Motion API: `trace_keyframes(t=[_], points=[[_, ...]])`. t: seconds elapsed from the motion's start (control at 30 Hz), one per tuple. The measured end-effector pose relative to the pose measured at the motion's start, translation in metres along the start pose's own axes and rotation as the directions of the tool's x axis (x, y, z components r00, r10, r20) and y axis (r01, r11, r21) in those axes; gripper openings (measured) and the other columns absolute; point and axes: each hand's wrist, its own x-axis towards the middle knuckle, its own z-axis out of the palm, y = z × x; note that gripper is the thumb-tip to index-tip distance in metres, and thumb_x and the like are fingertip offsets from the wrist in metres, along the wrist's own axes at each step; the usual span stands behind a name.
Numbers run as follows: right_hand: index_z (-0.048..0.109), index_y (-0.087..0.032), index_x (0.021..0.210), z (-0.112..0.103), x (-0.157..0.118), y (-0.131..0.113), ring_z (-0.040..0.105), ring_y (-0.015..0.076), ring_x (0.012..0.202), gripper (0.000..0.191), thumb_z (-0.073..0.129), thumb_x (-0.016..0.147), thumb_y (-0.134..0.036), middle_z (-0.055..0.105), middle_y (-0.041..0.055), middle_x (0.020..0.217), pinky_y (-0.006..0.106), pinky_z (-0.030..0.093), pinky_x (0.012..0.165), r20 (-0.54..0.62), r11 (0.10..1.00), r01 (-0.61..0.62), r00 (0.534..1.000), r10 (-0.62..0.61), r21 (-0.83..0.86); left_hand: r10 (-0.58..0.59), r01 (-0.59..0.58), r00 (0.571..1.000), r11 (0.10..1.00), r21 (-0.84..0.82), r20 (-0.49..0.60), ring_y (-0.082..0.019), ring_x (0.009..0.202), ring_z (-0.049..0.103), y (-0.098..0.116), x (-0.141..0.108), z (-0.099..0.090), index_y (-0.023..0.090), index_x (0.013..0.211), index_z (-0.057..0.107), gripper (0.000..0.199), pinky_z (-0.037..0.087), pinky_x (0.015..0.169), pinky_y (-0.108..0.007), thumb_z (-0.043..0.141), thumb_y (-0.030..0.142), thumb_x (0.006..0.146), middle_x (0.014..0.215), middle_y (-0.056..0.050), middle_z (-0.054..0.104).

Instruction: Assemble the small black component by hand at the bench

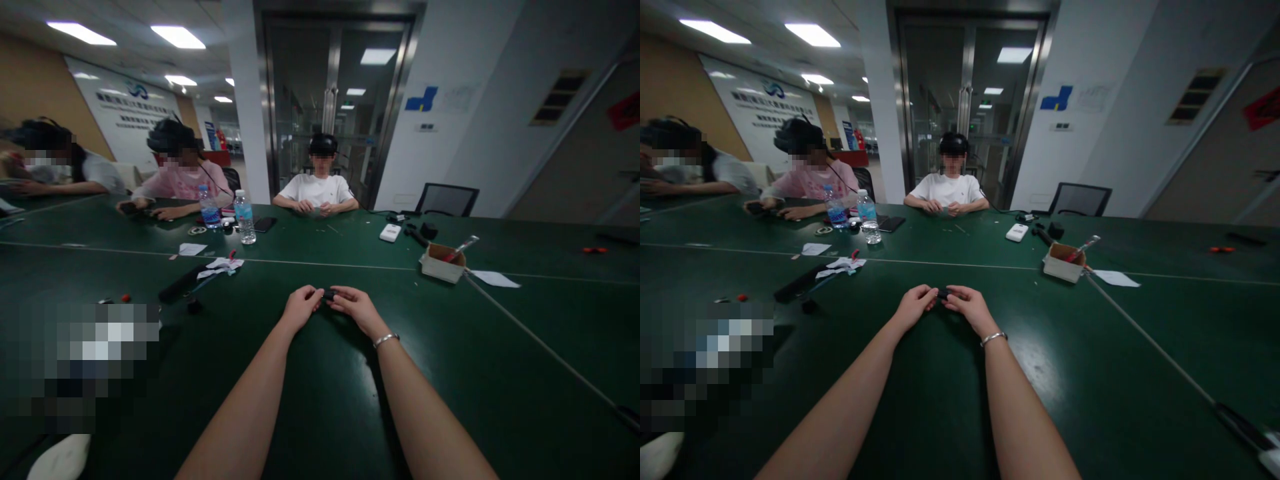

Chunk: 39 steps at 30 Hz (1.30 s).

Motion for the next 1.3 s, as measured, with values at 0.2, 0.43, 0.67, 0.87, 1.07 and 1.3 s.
trace_keyframes(t=[0.2, 0.43, 0.67, 0.87, 1.07, 1.3], points=[[0.068, -0.017, 0.101, 0.001, -0.004, 0.001, 0.07, 0.0183, 0.084, 0.042, 0.08, 0.062, -0.023, 0.07, 0.0058, 0.093, 0.034, 0.056, 0.085, -0.013, 0.999, 0.036, 0.999, -0.036, -0.042, -0.013, 0.013, 1.0, 1.0, -0.014, 0.022, -0.011, 0.055, 0.052, -0.001, 0.0, 0.0, 0.016, 0.072, 0.059, 0.042, 0.041, 0.054, -0.024, 0.05, 0.056, 0.079, 0.061, 0.001, 0.057], [0.068, -0.017, 0.103, 0.001, -0.008, 0.001, 0.069, 0.0141, 0.072, 0.041, 0.078, 0.064, -0.024, 0.068, 0.007, 0.099, 0.031, 0.059, 0.073, -0.013, 0.993, 0.08, 0.997, -0.082, -0.091, 0.005, -0.005, 1.0, 0.998, 0.059, 0.002, -0.012, 0.053, 0.051, -0.002, 0.0, 0.002, 0.016, 0.065, 0.06, 0.052, 0.038, 0.055, -0.024, 0.043, 0.062, 0.081, 0.058, 0.0, 0.057], [0.068, -0.017, 0.103, 0.002, -0.009, -0.002, 0.069, 0.0136, 0.068, 0.04, 0.077, 0.065, -0.021, 0.071, 0.0054, 0.089, 0.029, 0.059, 0.068, -0.01, 0.992, 0.089, 0.996, -0.091, -0.086, -0.003, 0.01, 0.999, 0.981, 0.192, -0.032, -0.013, 0.052, 0.048, 0.01, -0.005, -0.001, 0.017, 0.059, 0.057, 0.057, 0.034, 0.057, -0.026, 0.037, 0.065, 0.082, 0.052, 0.001, 0.052], [0.068, -0.017, 0.108, 0.005, -0.012, -0.005, 0.067, 0.0126, 0.064, 0.043, 0.076, 0.066, -0.022, 0.072, 0.0045, 0.083, 0.027, 0.057, 0.064, -0.012, 0.991, 0.066, 0.998, -0.068, -0.114, -0.048, 0.054, 0.998, 0.983, 0.175, -0.039, -0.012, 0.05, 0.043, 0.012, -0.007, -0.002, 0.017, 0.055, 0.051, 0.059, 0.031, 0.056, -0.025, 0.037, 0.069, 0.08, 0.05, 0.003, 0.047], [0.068, -0.018, 0.109, 0.007, -0.015, -0.007, 0.064, 0.0103, 0.059, 0.045, 0.076, 0.065, -0.023, 0.07, 0.0067, 0.097, 0.025, 0.055, 0.056, -0.006, 0.986, 0.089, 0.996, -0.091, -0.142, -0.057, 0.064, 0.996, 0.991, 0.122, -0.062, -0.012, 0.049, 0.04, 0.004, -0.003, -0.001, 0.018, 0.051, 0.047, 0.06, 0.029, 0.055, -0.026, 0.038, 0.071, 0.077, 0.047, 0.003, 0.042], [0.067, -0.02, 0.112, 0.01, -0.016, -0.007, 0.044, 0.0008, 0.036, 0.045, 0.071, 0.068, -0.028, 0.068, 0.0087, 0.106, 0.019, 0.035, 0.034, -0.046, 0.948, 0.12, 0.989, -0.139, -0.295, -0.049, 0.055, 0.996, 0.994, 0.092, -0.068, -0.011, 0.049, 0.038, 0.004, -0.004, -0.003, 0.018, 0.054, 0.047, 0.06, 0.028, 0.054, -0.026, 0.038, 0.072, 0.077, 0.05, 0.003, 0.043]])
